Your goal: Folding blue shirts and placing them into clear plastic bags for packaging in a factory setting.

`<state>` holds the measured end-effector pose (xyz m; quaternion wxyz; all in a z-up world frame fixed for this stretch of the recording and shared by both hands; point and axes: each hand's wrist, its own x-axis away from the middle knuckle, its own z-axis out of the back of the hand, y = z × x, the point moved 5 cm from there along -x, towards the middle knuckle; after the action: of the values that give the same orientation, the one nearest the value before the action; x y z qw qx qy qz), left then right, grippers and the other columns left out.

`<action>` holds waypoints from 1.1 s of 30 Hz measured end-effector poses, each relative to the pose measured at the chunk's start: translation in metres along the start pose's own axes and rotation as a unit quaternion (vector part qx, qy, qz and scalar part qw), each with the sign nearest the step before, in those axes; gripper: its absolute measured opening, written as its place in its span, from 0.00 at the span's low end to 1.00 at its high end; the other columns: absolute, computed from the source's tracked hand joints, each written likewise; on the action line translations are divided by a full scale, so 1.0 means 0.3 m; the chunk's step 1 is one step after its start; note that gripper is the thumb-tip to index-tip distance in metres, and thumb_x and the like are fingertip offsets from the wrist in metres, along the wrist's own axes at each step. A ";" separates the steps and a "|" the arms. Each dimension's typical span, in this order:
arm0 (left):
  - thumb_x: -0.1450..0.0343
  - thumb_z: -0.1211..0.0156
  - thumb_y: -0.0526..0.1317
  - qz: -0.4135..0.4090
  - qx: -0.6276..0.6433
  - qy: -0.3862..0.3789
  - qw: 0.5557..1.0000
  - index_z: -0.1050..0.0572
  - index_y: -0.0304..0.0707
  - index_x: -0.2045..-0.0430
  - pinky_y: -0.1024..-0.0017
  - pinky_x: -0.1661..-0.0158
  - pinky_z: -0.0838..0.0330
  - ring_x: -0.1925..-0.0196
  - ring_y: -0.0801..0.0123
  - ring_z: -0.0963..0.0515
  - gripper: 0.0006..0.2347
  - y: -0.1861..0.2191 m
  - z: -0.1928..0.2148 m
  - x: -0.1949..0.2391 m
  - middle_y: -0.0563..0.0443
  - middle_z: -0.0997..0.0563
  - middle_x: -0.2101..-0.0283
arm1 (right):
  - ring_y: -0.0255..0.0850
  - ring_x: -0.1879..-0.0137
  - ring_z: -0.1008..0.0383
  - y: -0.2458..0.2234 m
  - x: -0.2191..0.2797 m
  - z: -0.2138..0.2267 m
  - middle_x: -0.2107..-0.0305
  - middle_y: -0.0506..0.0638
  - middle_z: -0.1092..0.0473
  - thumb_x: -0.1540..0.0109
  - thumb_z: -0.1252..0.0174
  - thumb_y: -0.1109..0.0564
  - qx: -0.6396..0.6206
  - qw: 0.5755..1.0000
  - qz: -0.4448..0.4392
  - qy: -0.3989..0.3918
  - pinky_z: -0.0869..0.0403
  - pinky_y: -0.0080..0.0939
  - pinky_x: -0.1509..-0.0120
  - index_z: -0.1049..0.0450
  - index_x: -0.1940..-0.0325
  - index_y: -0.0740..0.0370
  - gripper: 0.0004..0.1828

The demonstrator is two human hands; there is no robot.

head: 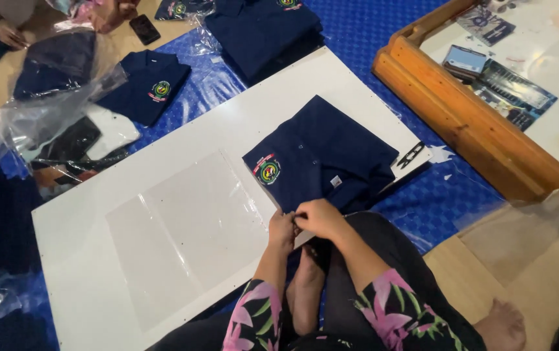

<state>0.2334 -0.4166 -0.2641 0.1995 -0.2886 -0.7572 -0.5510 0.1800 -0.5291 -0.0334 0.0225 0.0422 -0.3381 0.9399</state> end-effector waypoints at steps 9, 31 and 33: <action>0.30 0.41 0.32 -0.041 -0.004 0.095 0.995 0.32 0.33 0.36 0.53 0.58 0.19 0.55 0.47 0.17 0.24 0.373 0.077 0.449 0.32 0.19 0.51 | 0.57 0.34 0.33 0.471 -0.022 0.256 0.36 0.55 0.37 0.37 0.38 0.45 0.017 0.927 -0.314 0.205 0.32 0.61 0.35 0.30 0.34 0.49 0.27; 0.38 0.28 0.50 -0.190 -0.275 0.414 0.846 0.19 0.44 0.56 0.56 0.57 0.20 0.57 0.48 0.14 0.19 0.549 0.359 0.501 0.42 0.15 0.63 | 0.56 0.42 0.24 -0.086 0.027 0.183 0.50 0.54 0.21 0.40 0.40 0.54 -0.088 0.991 -0.048 0.087 0.25 0.53 0.40 0.22 0.45 0.47 0.18; 0.33 0.34 0.45 -0.285 -0.368 0.397 0.791 0.24 0.49 0.51 0.55 0.54 0.21 0.56 0.48 0.15 0.16 0.691 0.259 0.648 0.46 0.14 0.61 | 0.53 0.48 0.20 -0.157 0.034 0.127 0.57 0.51 0.19 0.40 0.39 0.55 -0.076 0.993 -0.009 0.093 0.22 0.52 0.46 0.19 0.52 0.47 0.13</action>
<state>0.2242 -0.2538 -0.0187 0.1950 0.1329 -0.3997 -0.8857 0.1755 -0.5170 0.0267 0.0651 -0.0442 -0.4049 0.9110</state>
